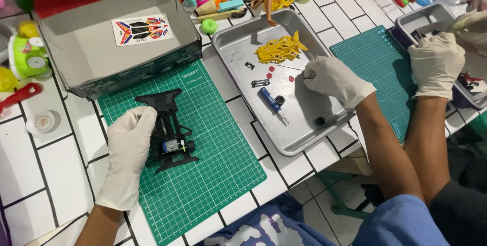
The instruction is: Assembling a model toy car by installing internal components like gears and motors into the chassis.
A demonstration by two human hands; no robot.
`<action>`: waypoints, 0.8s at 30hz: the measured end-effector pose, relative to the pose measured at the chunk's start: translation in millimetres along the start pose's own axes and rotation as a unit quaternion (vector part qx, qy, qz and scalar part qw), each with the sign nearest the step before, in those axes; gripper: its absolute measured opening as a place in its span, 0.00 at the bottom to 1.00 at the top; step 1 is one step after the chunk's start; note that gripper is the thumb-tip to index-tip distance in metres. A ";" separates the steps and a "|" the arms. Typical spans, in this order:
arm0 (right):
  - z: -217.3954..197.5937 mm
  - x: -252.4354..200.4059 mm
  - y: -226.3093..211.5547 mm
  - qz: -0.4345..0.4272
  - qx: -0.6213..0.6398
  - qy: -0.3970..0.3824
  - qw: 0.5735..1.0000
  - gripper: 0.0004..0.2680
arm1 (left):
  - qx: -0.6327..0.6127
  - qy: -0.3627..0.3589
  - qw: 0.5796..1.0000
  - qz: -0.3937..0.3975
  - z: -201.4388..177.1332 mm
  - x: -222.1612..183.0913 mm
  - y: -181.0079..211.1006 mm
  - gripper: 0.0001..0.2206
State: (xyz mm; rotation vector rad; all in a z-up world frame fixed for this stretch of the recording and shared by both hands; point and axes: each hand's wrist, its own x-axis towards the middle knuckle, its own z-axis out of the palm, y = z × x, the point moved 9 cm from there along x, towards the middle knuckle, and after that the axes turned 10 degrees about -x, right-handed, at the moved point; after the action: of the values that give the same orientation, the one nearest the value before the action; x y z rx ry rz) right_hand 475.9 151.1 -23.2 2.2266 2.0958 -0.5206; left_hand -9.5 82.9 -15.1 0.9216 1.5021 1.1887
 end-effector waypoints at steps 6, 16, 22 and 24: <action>-14.0 -13.2 -33.0 -0.012 0.050 -0.021 0.998 0.10 | 0.002 0.001 1.000 0.000 -1.0 2.6 -6.9 0.05; -23.2 -16.7 -48.9 0.012 0.055 0.013 0.998 0.08 | -0.024 -0.007 1.000 0.007 -5.6 4.0 -7.7 0.06; -35.2 -23.2 -49.8 -0.073 -0.004 0.015 0.997 0.11 | 0.066 0.018 0.995 -0.071 18.2 -17.3 30.2 0.09; -40.7 -20.9 -66.7 -0.104 -0.005 0.081 0.991 0.04 | 0.060 0.042 0.993 -0.089 15.8 -32.6 45.1 0.18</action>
State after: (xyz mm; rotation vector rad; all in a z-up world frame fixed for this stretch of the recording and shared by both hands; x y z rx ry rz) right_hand 418.8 147.2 34.0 2.1230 2.4207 -0.3466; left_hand 13.3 66.5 35.5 0.8065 1.7024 1.0278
